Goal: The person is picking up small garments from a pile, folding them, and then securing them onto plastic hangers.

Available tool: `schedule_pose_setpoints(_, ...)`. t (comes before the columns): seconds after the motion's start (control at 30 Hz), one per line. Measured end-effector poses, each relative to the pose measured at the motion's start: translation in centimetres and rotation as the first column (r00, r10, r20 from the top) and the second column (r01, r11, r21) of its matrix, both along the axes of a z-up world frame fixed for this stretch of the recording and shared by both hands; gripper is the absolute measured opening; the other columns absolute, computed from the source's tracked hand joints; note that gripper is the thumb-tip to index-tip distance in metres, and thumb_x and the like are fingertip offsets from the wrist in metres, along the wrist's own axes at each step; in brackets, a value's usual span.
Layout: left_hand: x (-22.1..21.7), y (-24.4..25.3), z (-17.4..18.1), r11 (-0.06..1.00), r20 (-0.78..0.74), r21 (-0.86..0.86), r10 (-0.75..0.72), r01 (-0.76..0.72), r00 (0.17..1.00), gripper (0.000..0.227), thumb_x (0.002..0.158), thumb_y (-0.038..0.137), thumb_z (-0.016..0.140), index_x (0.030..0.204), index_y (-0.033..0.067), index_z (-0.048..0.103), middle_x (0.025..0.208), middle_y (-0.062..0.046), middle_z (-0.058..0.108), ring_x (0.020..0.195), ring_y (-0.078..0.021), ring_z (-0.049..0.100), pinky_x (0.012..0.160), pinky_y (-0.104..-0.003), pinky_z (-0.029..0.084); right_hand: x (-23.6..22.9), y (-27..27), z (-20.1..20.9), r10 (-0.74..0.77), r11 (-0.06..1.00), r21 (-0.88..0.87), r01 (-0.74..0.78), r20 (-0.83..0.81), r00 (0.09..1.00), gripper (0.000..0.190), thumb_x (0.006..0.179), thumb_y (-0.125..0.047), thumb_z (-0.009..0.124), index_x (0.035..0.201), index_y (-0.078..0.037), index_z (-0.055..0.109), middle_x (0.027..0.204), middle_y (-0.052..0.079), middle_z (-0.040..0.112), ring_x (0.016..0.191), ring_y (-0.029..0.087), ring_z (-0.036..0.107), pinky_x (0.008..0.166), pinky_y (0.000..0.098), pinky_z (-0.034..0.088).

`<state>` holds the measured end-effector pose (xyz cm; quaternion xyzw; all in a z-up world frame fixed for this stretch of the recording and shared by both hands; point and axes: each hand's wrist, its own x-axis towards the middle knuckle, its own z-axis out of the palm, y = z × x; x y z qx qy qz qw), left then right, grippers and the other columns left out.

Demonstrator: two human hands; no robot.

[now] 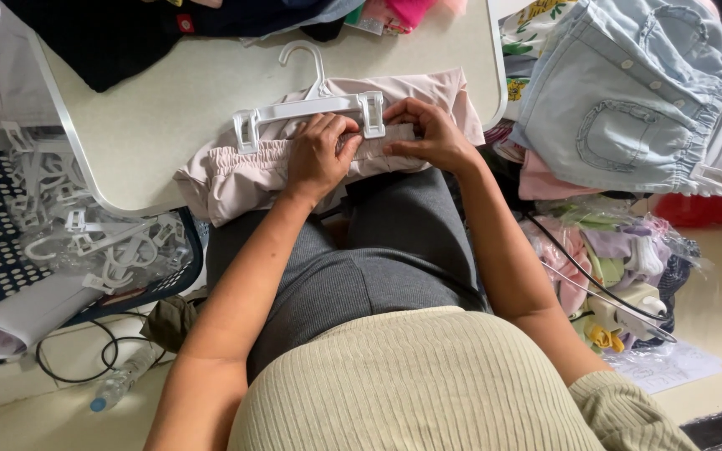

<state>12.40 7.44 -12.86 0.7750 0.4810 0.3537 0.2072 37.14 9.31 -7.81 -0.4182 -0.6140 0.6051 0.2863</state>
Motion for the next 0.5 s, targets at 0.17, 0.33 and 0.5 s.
schedule_pose_setpoints(0.17, 0.3, -0.2, -0.5, 0.996, -0.143, 0.087, 0.034, -0.021, 0.989, 0.021, 0.096, 0.034, 0.067, 0.108, 0.0166, 0.063, 0.092, -0.002, 0.059, 0.089, -0.0239, 0.061, 0.075, -0.038, 0.046, -0.1, 0.1, 0.0, 0.011, 1.0, 0.007, -0.011, 0.008, 1.0, 0.05, 0.081, -0.002, 0.088, 0.124, -0.001, 0.062, 0.102, 0.006, 0.074, 0.095, 0.012, 0.069, 0.081, 0.0274, 0.057)
schedule_pose_setpoints(0.33, 0.2, -0.3, -0.9, 0.997, -0.118, 0.08, 0.023, -0.014, 0.993, 0.019, 0.095, 0.032, 0.068, 0.105, 0.0167, 0.064, 0.09, -0.001, 0.058, 0.089, -0.0239, 0.06, 0.076, -0.038, 0.045, 0.0, 0.1, -0.7, -0.024, 0.999, -0.031, 0.023, -0.021, 1.0, 0.046, 0.084, -0.002, 0.086, 0.123, 0.0, 0.062, 0.104, 0.008, 0.075, 0.089, 0.01, 0.071, 0.073, 0.0226, 0.058)
schedule_pose_setpoints(0.5, 0.2, -0.2, -0.5, 0.995, -0.049, 0.1, 0.031, -0.026, 0.998, 0.021, 0.099, 0.035, 0.064, 0.104, 0.0149, 0.064, 0.09, -0.002, 0.058, 0.086, -0.0243, 0.06, 0.074, -0.037, 0.045, 0.8, 0.3, -2.6, -0.135, 0.982, -0.15, 0.117, -0.12, 0.984, 0.044, 0.088, -0.002, 0.081, 0.126, 0.0, 0.06, 0.106, 0.007, 0.075, 0.087, 0.008, 0.074, 0.072, 0.0187, 0.06)
